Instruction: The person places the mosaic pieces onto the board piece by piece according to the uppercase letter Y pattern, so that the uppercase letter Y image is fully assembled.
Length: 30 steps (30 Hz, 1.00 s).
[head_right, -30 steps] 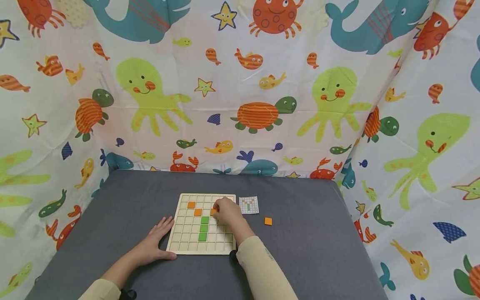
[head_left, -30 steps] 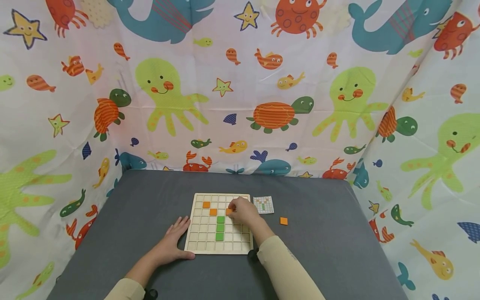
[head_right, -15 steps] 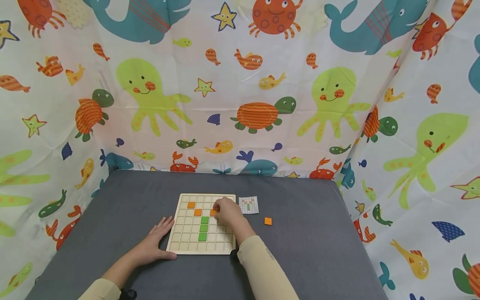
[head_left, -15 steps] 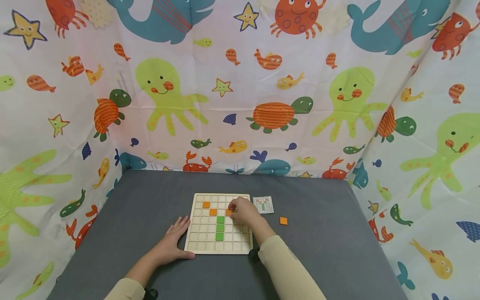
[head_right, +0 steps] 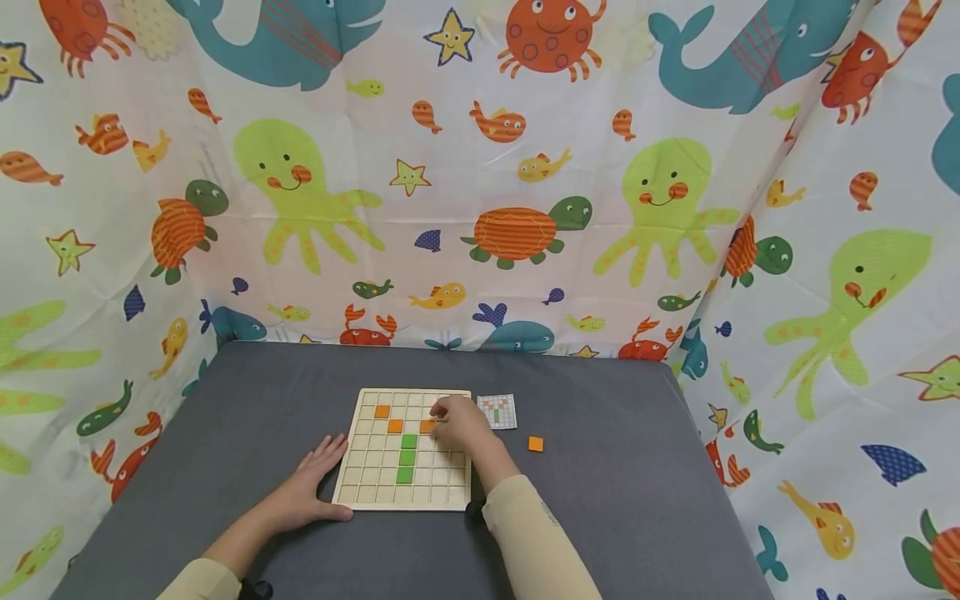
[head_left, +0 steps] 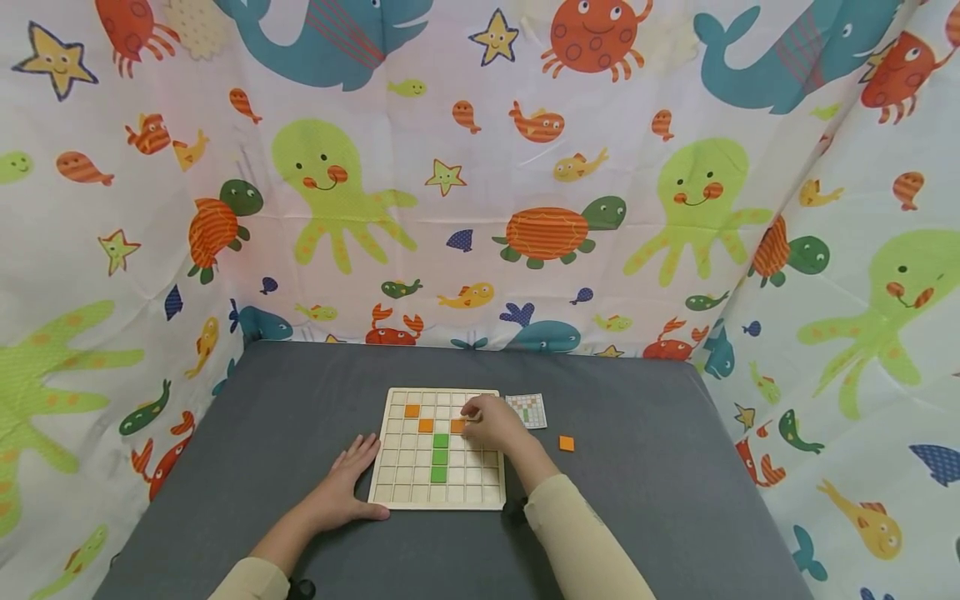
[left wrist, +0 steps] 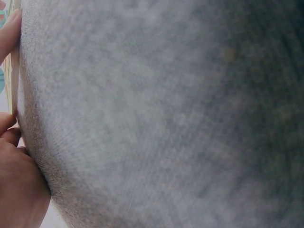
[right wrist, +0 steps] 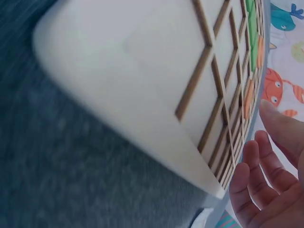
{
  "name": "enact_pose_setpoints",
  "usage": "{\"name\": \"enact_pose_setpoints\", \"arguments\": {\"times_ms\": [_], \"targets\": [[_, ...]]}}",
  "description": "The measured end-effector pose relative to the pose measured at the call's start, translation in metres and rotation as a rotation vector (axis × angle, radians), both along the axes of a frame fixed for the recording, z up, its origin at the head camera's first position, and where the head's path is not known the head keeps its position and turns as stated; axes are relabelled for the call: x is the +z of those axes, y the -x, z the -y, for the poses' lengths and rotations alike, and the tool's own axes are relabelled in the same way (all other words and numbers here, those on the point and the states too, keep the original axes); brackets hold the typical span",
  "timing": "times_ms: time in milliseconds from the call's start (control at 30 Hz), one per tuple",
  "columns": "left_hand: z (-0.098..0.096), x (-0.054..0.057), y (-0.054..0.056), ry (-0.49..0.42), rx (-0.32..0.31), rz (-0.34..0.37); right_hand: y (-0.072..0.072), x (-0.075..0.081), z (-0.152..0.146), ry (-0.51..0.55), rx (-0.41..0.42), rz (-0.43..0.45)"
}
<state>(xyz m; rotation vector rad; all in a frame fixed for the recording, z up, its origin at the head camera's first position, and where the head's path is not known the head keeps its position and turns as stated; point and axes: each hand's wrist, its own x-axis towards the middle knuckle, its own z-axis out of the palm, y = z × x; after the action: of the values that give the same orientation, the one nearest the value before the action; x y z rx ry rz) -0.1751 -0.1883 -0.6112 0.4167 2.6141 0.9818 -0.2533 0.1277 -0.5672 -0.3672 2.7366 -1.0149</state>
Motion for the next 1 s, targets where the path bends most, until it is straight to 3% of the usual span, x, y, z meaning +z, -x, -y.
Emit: {"name": "enact_pose_setpoints", "arguments": {"times_ms": [400,1000], "targets": [[0.000,0.001,0.000,-0.002,-0.004,-0.002,-0.012,0.018,-0.028,0.004,-0.062,-0.054],[-0.001,0.004,-0.001,0.003,-0.004,0.008,-0.036,0.025,-0.070,0.007,-0.189,-0.190]]}}
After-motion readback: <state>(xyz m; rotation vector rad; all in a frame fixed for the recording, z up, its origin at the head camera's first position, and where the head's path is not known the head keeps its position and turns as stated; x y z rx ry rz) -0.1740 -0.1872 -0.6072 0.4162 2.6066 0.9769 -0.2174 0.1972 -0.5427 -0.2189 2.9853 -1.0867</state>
